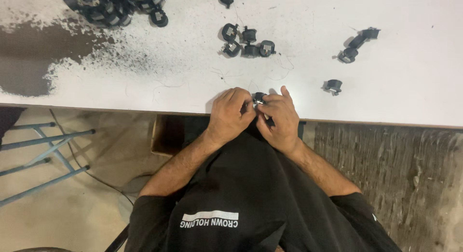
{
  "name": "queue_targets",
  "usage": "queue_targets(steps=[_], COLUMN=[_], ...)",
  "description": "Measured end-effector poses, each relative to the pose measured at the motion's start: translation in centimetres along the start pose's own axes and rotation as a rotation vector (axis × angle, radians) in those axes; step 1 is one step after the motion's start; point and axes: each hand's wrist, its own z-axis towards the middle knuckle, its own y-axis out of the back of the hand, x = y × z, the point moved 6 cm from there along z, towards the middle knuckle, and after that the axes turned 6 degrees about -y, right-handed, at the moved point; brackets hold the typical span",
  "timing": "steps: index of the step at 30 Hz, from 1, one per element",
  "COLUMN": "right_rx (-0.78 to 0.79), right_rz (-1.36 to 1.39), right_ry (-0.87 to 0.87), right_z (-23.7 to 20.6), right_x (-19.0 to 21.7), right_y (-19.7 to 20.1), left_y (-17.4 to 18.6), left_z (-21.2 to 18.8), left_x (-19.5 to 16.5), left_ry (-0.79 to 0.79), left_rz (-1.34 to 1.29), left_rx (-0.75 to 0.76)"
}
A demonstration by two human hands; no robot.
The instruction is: The person sits at a white table fitting small black plastic inserts into toothed plastic wheel hubs. They pick up a hub, press and seat inserts into it by hand and with a small hand tool, then place the finished hub onto a growing pile and reach for the next part.
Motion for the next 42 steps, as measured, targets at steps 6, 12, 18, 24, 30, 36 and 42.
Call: queue_targets(steps=[6,12,18,24,30,36,42], right_rx=[-0.026,-0.118,-0.222,-0.347,-0.363,-0.105,0.159], right_rz=[-0.059,-0.259,-0.422,-0.339,-0.296,-0.199,-0.239], right_ry=[-0.017,-0.069,-0.203,-0.189,-0.130,-0.064,-0.061], right_z=[0.0,0.9,1.8,1.4,0.7,0.4,2.0], right_x=[0.1,-3.9,-8.2,-8.2,-7.8,-3.0,0.7], right_y=[1.0,5.2,10.4,10.9,11.0,6.9,1.7], left_y=[-0.8,-0.7,1.2,-3.6,-6.6,-1.9,0.0], left_z=[0.7,2.0,5.6,11.5,9.9,2.7,-0.1], left_x=[-0.7,-0.6,-0.2,0.2,1.4,-0.8,-0.4], left_ry=[0.001,0.000,-0.176,-0.558,-0.395,-0.189,-0.104], left_rz=[-0.017,0.054,0.341,0.728,0.607,0.163,0.286], left_rx=[-0.009,0.104,0.133,0.329,0.689,0.269,0.020])
